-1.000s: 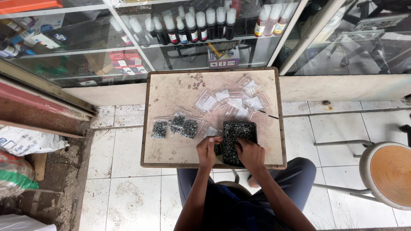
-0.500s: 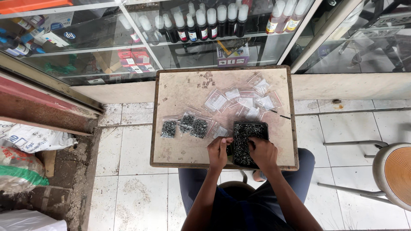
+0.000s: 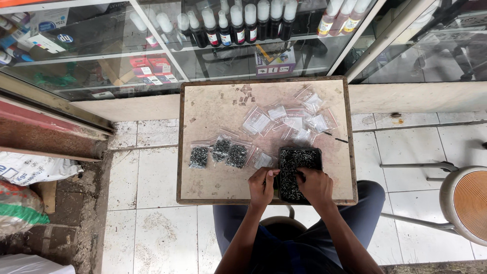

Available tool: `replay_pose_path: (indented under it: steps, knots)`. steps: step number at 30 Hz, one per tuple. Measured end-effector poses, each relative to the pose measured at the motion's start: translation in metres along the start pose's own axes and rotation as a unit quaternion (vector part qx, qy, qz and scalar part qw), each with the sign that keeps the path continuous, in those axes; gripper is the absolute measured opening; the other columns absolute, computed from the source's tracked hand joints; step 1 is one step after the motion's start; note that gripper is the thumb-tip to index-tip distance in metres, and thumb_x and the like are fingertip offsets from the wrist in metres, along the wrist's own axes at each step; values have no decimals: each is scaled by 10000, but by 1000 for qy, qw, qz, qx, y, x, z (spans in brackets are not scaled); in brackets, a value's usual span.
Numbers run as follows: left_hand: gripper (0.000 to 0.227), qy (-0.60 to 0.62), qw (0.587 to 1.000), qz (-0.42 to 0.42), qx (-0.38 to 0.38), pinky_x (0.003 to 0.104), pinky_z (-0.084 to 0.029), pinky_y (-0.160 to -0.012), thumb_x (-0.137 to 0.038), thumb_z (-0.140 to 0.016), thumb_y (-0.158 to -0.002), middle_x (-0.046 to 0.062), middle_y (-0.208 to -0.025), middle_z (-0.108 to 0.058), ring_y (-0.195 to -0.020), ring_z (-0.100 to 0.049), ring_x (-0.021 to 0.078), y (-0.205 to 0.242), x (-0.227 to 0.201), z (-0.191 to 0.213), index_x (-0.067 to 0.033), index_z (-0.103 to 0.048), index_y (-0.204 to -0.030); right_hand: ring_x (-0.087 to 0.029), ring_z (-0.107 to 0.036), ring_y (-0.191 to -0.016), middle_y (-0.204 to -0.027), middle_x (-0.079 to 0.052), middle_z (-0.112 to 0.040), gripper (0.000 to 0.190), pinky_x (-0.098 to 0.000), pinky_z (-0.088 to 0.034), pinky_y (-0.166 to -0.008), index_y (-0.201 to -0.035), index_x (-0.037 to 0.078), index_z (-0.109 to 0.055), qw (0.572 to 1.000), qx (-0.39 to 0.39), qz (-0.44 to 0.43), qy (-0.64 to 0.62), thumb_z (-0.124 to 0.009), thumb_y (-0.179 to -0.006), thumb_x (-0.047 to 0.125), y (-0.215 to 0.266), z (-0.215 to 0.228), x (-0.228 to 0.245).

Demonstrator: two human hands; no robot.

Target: The person sorts small metallic fasteners from a black tray into small plastic bags using their hands. They pick up the fasteners, place them into the bags, and arrange the filled bags on the table.

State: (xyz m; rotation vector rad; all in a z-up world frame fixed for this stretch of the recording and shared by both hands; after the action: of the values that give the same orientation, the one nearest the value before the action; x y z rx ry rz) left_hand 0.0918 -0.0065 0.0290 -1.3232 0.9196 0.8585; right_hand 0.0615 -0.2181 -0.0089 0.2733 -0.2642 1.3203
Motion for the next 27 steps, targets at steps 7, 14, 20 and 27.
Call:
replay_pose_path:
  steps: [7,14,20,27]
  knots:
    - [336,4,1000,1,1,473,-681,-677,-126,-450,-1159,152,-902,-756,-833,-772,353,-2,-1,2,-59,-773,-1095,-281,-778,-653,-746,-13,-794,155,-425,-656,-566,-1069,288,-849,1000,-17,-4,-10,-805,-921,273,0,1,0]
    - [326,6,1000,-1,12,480,-689,-671,-130,-451,-1157,153,-912,-747,-850,-774,358,-3,-2,1,-59,-765,-1099,-290,-766,-625,-701,-4,-776,133,-428,-648,-557,-1048,297,-857,999,-34,-10,-31,-793,-933,282,1,19,15]
    - [326,10,1000,-1,11,489,-692,-680,-129,-447,-1161,157,-926,-745,-868,-775,364,-2,-1,1,-57,-760,-1105,-283,-769,-627,-702,0,-774,109,-421,-648,-553,-1023,294,-848,998,-47,-7,-31,-792,-932,271,1,15,15]
    - [373,52,997,32,-42,457,-684,-717,-213,-438,-1172,160,-969,-772,-947,-783,340,-5,-11,6,-66,-769,-1084,-194,-693,-507,-616,-71,-735,123,-338,-516,-461,-1021,162,-849,936,-71,30,-344,-775,-945,98,12,43,29]
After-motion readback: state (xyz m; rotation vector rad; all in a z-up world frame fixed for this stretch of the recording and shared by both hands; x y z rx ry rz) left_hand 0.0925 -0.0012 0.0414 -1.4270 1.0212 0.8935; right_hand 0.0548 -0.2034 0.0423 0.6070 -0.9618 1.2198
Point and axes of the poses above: each hand's wrist, its own y-axis away from the middle knuckle, its own z-axis out of the back of the hand, x = y × z, the point moved 9 cm from there along -y, towards the middle knuckle
